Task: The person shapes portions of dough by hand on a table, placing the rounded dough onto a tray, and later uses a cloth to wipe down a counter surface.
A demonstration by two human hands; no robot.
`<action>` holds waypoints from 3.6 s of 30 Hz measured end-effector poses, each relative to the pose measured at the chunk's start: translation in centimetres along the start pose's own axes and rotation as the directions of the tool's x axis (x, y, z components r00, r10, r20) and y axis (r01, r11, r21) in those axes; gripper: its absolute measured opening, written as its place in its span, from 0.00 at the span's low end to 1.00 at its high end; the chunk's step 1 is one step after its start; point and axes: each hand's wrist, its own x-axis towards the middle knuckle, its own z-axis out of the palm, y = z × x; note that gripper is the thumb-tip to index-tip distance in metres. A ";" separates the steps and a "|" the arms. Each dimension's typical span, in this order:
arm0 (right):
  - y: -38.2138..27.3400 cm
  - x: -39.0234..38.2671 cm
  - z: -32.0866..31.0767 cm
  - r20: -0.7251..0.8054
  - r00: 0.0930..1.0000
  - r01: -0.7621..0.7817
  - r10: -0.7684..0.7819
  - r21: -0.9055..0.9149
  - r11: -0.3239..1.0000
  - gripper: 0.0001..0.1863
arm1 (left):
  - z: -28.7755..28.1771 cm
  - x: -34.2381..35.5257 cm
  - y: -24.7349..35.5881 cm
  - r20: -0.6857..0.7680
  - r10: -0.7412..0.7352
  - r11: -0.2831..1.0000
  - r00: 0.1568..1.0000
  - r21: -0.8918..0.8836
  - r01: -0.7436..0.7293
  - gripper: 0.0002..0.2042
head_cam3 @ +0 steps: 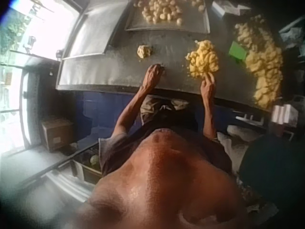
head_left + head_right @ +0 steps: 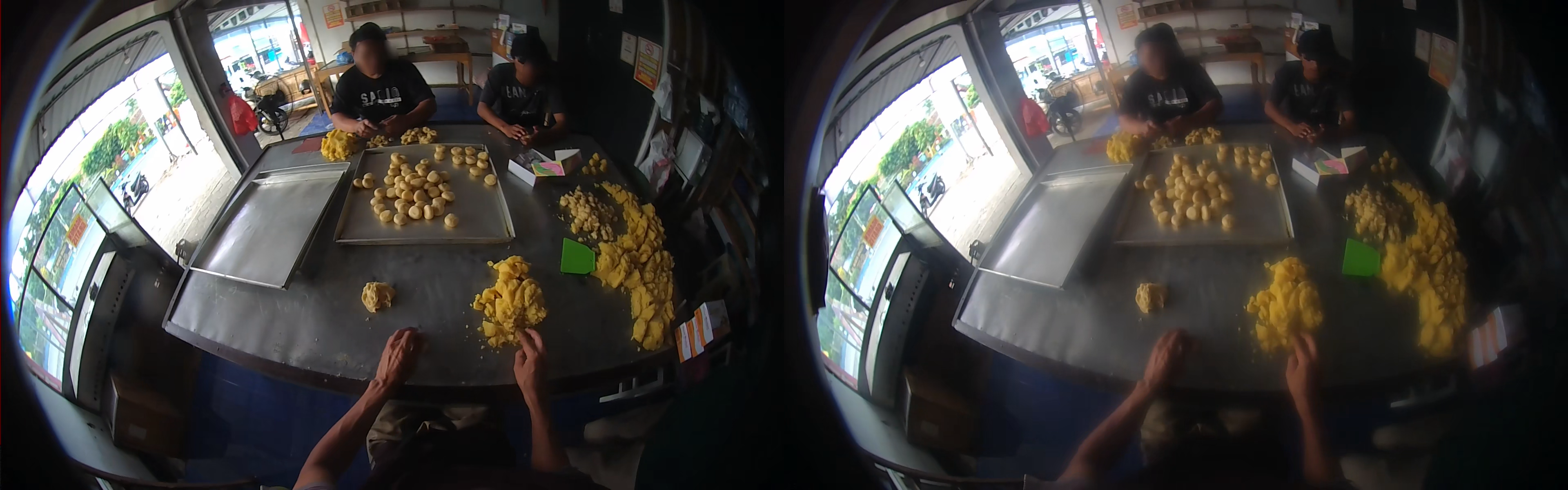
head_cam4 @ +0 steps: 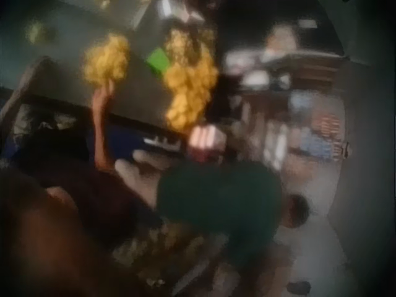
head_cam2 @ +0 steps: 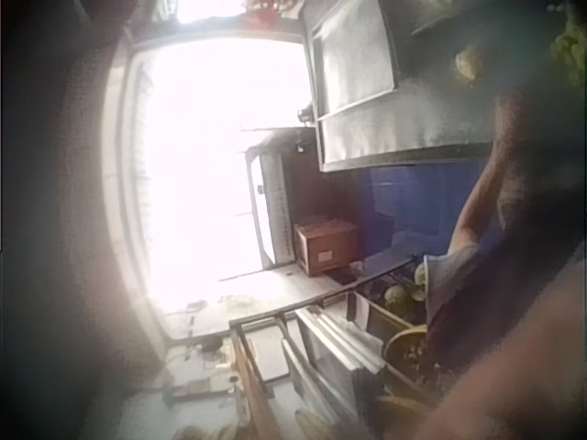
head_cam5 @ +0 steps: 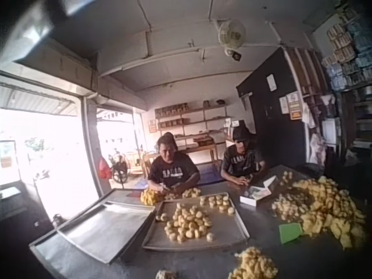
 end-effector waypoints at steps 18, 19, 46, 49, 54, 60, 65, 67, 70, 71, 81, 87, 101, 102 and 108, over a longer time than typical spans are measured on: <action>1.4 0.0 0.4 -0.088 0.994 -0.067 0.068 0.019 0.998 0.15 | 2.3 3.7 -5.0 -0.015 -0.074 0.958 0.997 0.275 0.075 0.13; 1.7 0.0 0.2 -0.088 0.995 -0.050 0.050 0.006 0.999 0.15 | 2.0 2.0 -3.9 -0.003 0.020 0.938 1.000 0.347 -0.018 0.13; 0.5 3.0 0.2 -0.074 0.989 0.135 -0.131 0.058 0.989 0.16 | -6.3 -5.5 -5.0 -0.614 -0.404 0.860 0.678 -0.003 0.510 0.03; 1.0 4.5 -0.6 -0.023 0.997 0.076 -0.073 0.163 0.984 0.13 | -6.9 -5.6 -4.4 -0.607 -0.492 0.819 0.624 -0.079 0.569 0.03; 3.2 6.4 -2.1 0.134 0.991 -0.018 0.004 0.108 0.994 0.17 | -6.5 -5.6 -4.7 -0.608 -0.467 0.837 0.642 -0.070 0.542 0.04; -1.5 9.4 -4.8 0.105 0.965 0.251 -0.242 -0.090 0.964 0.22 | -6.4 -5.8 -4.6 -0.621 -0.512 0.799 0.594 -0.090 0.595 0.04; 1.8 13.1 -3.5 0.230 0.972 0.028 -0.037 0.045 0.999 0.13 | -6.4 -5.8 -4.8 -0.624 -0.508 0.804 0.594 -0.096 0.586 0.05; 0.1 14.1 -3.3 0.258 0.966 0.037 -0.001 -0.133 0.990 0.13 | -6.4 -6.0 -4.9 -0.618 -0.504 0.802 0.603 -0.078 0.592 0.05; 0.7 14.4 -2.3 0.295 0.921 0.331 -0.256 -0.240 0.913 0.15 | -6.4 -5.7 -4.3 -0.610 -0.500 0.812 0.615 -0.084 0.578 0.05; -0.7 14.0 -2.1 0.338 0.905 0.362 -0.259 -0.292 0.885 0.16 | -6.5 -5.7 -4.2 -0.605 -0.497 0.817 0.622 -0.083 0.571 0.05; -13.9 14.7 5.2 0.627 0.754 0.335 -0.198 -0.108 0.936 0.46 | -6.9 -6.1 -4.6 -0.625 -0.477 0.833 0.618 -0.097 0.545 0.05; -24.9 18.6 9.9 0.565 0.733 0.230 -0.379 0.319 0.919 0.55 | -6.7 -6.3 -4.9 -0.634 -0.451 0.858 0.629 -0.112 0.502 0.05; -18.8 19.9 9.1 0.611 0.781 0.264 -0.128 -0.137 0.955 0.29 | -7.1 -6.0 -4.6 -0.572 -0.479 0.837 0.666 -0.069 0.543 0.05; -15.7 19.3 8.4 0.600 0.798 0.226 -0.058 -0.209 0.951 0.31 | -6.7 -5.9 -4.3 -0.554 -0.479 0.845 0.681 -0.082 0.528 0.05; -5.9 14.9 2.9 0.425 0.884 -0.001 0.194 -0.412 0.911 0.33 | -7.0 -6.3 -5.1 -0.569 -0.485 0.819 0.664 -0.029 0.573 0.05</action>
